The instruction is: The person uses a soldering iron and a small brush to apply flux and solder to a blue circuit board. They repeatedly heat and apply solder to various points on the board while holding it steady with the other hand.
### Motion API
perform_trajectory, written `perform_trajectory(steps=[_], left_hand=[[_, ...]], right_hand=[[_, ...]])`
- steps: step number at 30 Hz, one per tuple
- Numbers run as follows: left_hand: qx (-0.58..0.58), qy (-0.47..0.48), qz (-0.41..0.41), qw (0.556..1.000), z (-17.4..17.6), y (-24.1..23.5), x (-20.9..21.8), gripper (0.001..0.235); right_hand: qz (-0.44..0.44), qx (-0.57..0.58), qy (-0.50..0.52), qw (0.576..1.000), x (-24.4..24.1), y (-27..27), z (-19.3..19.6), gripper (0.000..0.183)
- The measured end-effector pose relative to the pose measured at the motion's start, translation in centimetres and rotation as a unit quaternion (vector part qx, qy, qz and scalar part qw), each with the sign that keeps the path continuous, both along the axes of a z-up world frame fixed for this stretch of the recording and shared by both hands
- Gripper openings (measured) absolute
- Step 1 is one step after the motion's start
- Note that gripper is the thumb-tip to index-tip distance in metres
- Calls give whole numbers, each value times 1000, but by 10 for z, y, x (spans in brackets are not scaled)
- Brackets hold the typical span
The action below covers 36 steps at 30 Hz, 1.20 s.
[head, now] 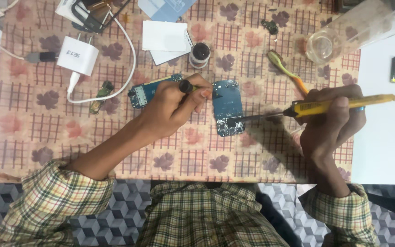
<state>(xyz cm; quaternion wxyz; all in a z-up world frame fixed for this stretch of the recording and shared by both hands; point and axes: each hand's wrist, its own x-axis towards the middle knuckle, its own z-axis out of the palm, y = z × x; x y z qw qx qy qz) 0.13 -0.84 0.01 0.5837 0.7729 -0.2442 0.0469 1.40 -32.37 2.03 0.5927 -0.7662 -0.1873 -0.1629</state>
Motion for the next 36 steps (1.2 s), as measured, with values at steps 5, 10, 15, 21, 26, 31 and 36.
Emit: perform_trajectory(steps=[5, 10, 15, 21, 26, 31, 36], left_hand=[[-20, 26, 1, 999, -3, 0, -1, 25], [-48, 48, 4, 998, -6, -1, 2, 27], [-78, 53, -14, 995, -9, -12, 11, 31], [-28, 34, 0, 999, -7, -11, 12, 31], [-41, 48, 17, 998, -5, -11, 9, 31], [-37, 54, 10, 998, 2, -13, -2, 28], [10, 48, -4, 999, 7, -11, -3, 29]], right_hand=[[45, 34, -6, 998, 1, 2, -5, 41], [59, -1, -7, 998, -4, 6, -6, 40], [48, -68, -17, 996, -5, 9, 0, 41], [40, -100, -17, 994, -9, 10, 2, 43], [48, -84, -35, 995, -11, 8, -2, 44], [49, -72, -57, 995, -9, 6, -9, 45], [78, -42, -63, 994, -9, 5, -10, 42]])
